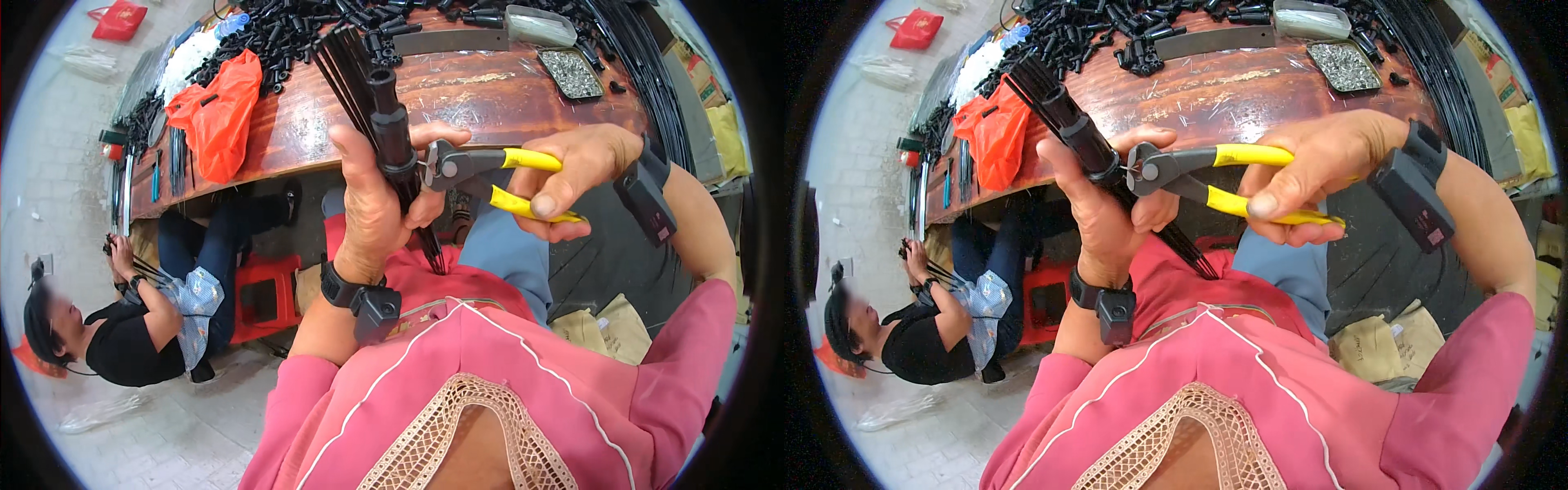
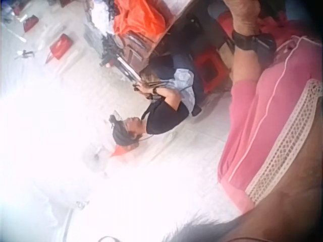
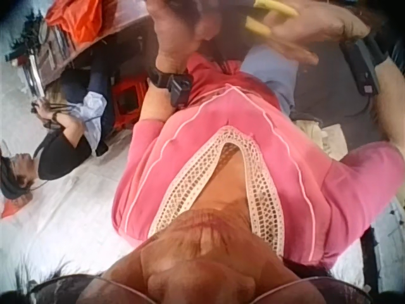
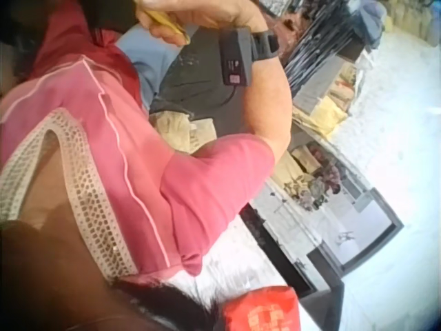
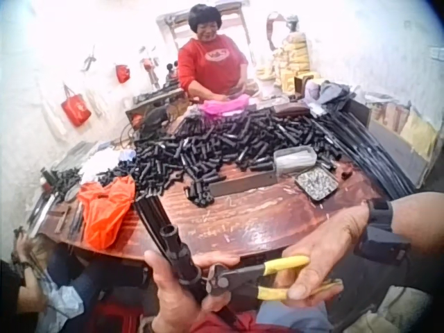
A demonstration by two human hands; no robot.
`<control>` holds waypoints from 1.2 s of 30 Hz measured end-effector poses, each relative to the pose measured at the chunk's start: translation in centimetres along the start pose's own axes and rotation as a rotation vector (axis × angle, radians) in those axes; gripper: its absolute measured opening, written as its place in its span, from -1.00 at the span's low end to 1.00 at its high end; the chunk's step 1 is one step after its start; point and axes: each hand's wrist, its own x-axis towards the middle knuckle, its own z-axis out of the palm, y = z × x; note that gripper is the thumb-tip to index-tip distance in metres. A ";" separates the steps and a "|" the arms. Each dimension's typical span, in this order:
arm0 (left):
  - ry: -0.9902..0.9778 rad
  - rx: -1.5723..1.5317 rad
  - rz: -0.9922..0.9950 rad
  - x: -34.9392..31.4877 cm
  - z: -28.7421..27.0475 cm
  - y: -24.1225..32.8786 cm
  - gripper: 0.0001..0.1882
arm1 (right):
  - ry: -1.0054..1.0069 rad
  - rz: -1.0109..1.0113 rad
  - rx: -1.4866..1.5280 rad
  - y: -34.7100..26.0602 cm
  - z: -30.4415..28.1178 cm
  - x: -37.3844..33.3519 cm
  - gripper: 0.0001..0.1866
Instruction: Manually assemble and secure the black composite ribs into an umbrella frame hub using tools.
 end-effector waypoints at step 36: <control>0.323 0.044 0.127 1.2 -0.7 0.4 -0.02 | 1.526 -0.185 -1.406 1.6 4.7 5.9 -0.31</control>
